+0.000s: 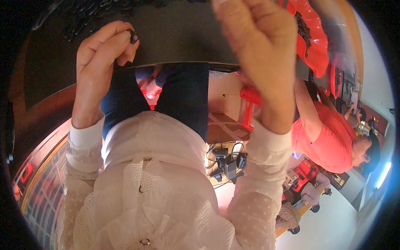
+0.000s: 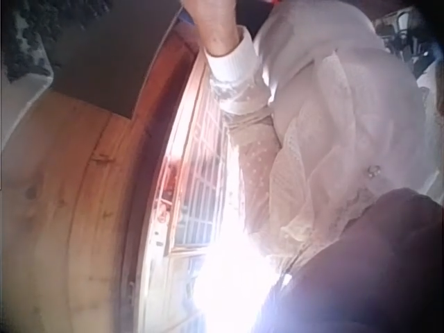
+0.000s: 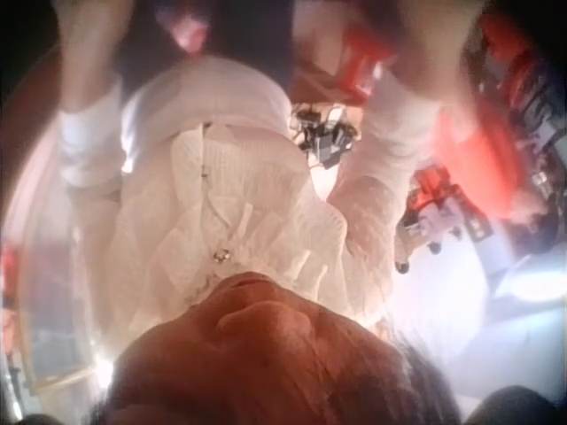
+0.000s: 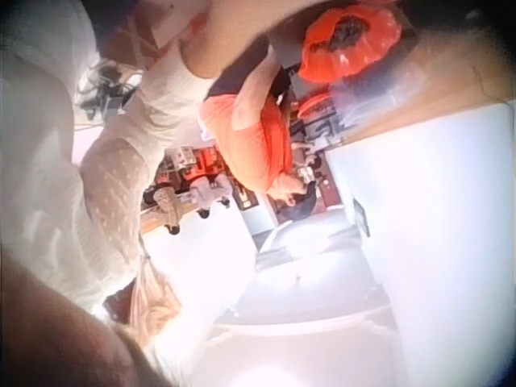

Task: The person assembles plastic cord locks by taking plastic housing pieces, inner plungers, and small springs from trays and the table, inserting the springs into the components, and pressing the plastic pieces together by hand.

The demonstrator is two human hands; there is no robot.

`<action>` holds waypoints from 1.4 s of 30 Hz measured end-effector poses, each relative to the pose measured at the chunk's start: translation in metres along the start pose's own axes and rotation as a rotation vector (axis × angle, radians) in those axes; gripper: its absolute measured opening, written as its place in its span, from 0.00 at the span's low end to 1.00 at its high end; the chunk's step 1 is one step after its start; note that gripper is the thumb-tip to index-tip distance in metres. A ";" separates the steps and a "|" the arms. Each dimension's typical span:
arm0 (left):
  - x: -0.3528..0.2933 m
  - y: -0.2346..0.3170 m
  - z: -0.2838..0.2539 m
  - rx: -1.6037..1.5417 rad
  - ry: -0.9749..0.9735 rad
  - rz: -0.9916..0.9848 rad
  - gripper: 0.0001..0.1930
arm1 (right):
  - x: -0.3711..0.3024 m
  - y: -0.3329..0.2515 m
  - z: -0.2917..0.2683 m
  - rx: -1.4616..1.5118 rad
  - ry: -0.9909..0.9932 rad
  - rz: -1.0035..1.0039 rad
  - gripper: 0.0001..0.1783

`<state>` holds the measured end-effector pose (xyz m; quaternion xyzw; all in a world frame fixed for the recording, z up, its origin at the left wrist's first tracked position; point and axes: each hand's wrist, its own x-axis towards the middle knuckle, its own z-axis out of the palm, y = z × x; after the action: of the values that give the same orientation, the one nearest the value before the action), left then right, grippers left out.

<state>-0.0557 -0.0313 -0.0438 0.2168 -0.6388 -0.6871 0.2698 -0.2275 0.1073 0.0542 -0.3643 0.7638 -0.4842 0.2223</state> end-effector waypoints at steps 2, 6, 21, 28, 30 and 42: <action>0.002 0.008 0.003 0.012 -0.048 0.052 0.09 | -0.002 0.015 0.015 0.040 -0.064 -0.167 0.21; 0.002 0.010 0.004 -0.044 -0.106 0.086 0.09 | -0.001 0.025 0.029 0.172 -0.140 -0.184 0.21; 0.003 0.021 -0.002 0.037 -0.236 0.014 0.09 | 0.012 0.016 0.035 0.222 -0.359 0.024 0.13; 0.003 0.020 -0.002 -0.009 -0.236 -0.040 0.08 | 0.016 0.011 0.043 0.063 -0.363 -0.105 0.12; 0.003 0.017 -0.003 0.018 -0.245 -0.012 0.08 | 0.016 0.008 0.047 0.036 -0.358 -0.131 0.11; 0.002 0.023 -0.003 0.000 -0.251 0.030 0.08 | 0.012 0.007 0.055 -0.069 -0.317 -0.228 0.10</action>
<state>-0.0535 -0.0356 -0.0212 0.1197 -0.6707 -0.7047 0.1979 -0.1999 0.0682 0.0245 -0.5277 0.6889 -0.4165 0.2710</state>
